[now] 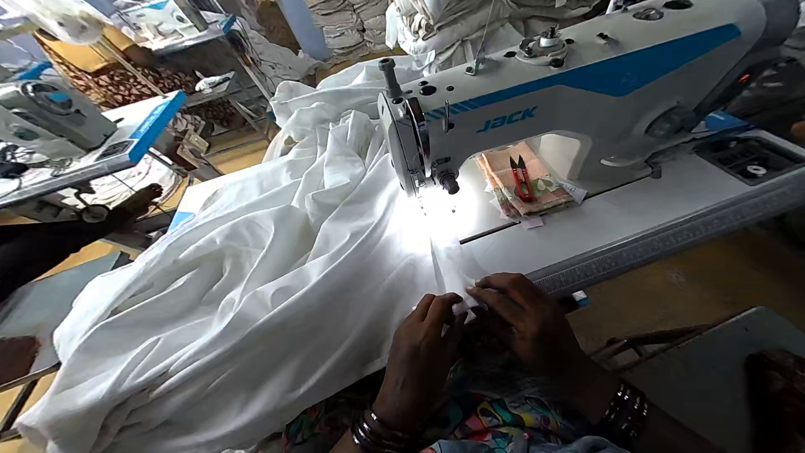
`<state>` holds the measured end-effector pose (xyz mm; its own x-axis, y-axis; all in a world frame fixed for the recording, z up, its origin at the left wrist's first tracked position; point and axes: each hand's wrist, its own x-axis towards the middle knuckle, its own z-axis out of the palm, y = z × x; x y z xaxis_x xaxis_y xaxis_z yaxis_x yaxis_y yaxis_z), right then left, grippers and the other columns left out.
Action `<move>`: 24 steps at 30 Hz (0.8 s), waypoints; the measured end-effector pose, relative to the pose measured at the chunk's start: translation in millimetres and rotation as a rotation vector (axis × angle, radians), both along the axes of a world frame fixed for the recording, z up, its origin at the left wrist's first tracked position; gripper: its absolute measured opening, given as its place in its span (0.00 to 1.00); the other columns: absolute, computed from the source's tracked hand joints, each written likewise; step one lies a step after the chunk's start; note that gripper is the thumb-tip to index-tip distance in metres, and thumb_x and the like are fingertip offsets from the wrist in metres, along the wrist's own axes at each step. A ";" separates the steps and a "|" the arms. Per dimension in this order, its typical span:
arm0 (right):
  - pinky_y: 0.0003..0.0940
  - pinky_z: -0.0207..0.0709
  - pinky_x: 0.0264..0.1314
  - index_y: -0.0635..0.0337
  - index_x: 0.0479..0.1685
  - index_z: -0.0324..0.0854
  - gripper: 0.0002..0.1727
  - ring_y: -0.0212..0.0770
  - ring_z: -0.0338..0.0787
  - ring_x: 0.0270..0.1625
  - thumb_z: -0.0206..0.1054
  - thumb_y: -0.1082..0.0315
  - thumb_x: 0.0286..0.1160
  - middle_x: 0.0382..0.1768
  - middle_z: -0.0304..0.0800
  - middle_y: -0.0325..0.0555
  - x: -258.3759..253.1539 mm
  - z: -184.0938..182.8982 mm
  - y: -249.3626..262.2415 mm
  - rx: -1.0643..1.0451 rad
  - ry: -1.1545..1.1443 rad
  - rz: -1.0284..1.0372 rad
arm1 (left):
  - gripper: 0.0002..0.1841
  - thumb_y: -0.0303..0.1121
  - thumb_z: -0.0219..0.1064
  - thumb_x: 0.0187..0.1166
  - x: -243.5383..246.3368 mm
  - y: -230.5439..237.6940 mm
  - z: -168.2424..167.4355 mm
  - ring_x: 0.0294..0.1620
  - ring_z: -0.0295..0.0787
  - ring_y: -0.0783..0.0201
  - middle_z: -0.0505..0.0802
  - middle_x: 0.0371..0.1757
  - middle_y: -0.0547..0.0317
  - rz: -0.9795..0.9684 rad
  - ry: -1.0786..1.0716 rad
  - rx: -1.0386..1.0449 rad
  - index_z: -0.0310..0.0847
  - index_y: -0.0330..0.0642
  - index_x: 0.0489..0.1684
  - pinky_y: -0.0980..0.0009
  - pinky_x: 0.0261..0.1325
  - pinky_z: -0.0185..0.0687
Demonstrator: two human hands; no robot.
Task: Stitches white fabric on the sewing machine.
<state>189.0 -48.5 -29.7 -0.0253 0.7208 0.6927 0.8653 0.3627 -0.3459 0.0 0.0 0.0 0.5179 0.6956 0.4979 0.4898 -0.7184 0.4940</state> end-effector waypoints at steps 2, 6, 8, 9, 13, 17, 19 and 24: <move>0.29 0.84 0.57 0.44 0.55 0.93 0.13 0.38 0.90 0.58 0.65 0.57 0.83 0.51 0.93 0.40 -2.1 4.1 2.5 0.037 -0.026 0.017 | 0.06 0.34 0.70 0.78 -2.5 1.1 1.0 0.39 0.92 0.72 0.94 0.41 0.57 -0.015 -0.037 -0.006 0.91 0.43 0.41 0.80 0.43 0.89; 0.27 0.84 0.58 0.44 0.47 0.94 0.09 0.36 0.91 0.58 0.67 0.60 0.82 0.47 0.94 0.37 -4.2 9.0 4.5 0.070 -0.048 0.041 | 0.05 0.33 0.71 0.75 -2.8 2.5 3.4 0.41 0.91 0.75 0.93 0.41 0.59 0.004 -0.084 -0.019 0.94 0.45 0.36 0.84 0.46 0.88; 0.27 0.84 0.56 0.45 0.45 0.94 0.10 0.35 0.92 0.56 0.66 0.59 0.83 0.45 0.95 0.36 -4.0 9.2 4.7 0.065 -0.046 0.038 | 0.05 0.33 0.71 0.75 -3.3 2.7 3.8 0.43 0.93 0.76 0.95 0.41 0.60 -0.006 -0.116 -0.024 0.94 0.45 0.36 0.83 0.49 0.87; 0.26 0.84 0.55 0.44 0.45 0.95 0.10 0.35 0.92 0.55 0.66 0.59 0.82 0.44 0.95 0.36 -3.2 8.9 4.4 0.055 -0.040 0.034 | 0.05 0.33 0.71 0.76 -3.3 2.8 4.0 0.45 0.93 0.76 0.96 0.42 0.61 -0.014 -0.130 -0.025 0.94 0.45 0.36 0.83 0.50 0.87; 0.23 0.84 0.52 0.45 0.44 0.95 0.11 0.33 0.93 0.49 0.66 0.58 0.82 0.41 0.96 0.35 -0.9 7.1 1.3 0.034 0.015 0.038 | 0.05 0.30 0.73 0.75 1.5 1.2 4.5 0.43 0.95 0.75 0.97 0.41 0.60 -0.051 -0.256 -0.108 0.93 0.39 0.38 0.81 0.50 0.91; 0.22 0.84 0.51 0.47 0.44 0.96 0.12 0.29 0.94 0.48 0.65 0.57 0.84 0.42 0.98 0.34 -1.9 3.5 -1.1 0.023 0.135 0.043 | 0.08 0.30 0.75 0.74 8.3 -0.7 6.2 0.42 0.97 0.74 0.98 0.41 0.61 -0.037 -0.353 -0.179 0.84 0.36 0.42 0.78 0.46 0.93; 0.21 0.84 0.52 0.48 0.44 0.96 0.13 0.27 0.93 0.48 0.66 0.57 0.83 0.42 0.98 0.34 -4.4 2.3 -1.1 0.011 0.214 0.049 | 0.09 0.30 0.76 0.73 9.7 -0.4 6.5 0.40 0.97 0.74 0.98 0.40 0.63 -0.028 -0.376 -0.180 0.80 0.38 0.40 0.79 0.43 0.93; 0.20 0.85 0.51 0.50 0.45 0.95 0.15 0.24 0.92 0.46 0.68 0.51 0.81 0.41 0.96 0.33 -10.1 0.3 -2.4 -0.035 0.372 0.073 | 0.09 0.29 0.76 0.72 9.9 0.9 3.7 0.40 0.96 0.75 0.98 0.40 0.64 -0.048 -0.407 -0.190 0.80 0.39 0.39 0.80 0.44 0.92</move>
<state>178.9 -50.9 -29.5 0.1713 0.7497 0.6392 0.6502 0.4014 -0.6450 9.9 0.9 3.7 0.3403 0.7745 0.5332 0.1972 -0.6132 0.7649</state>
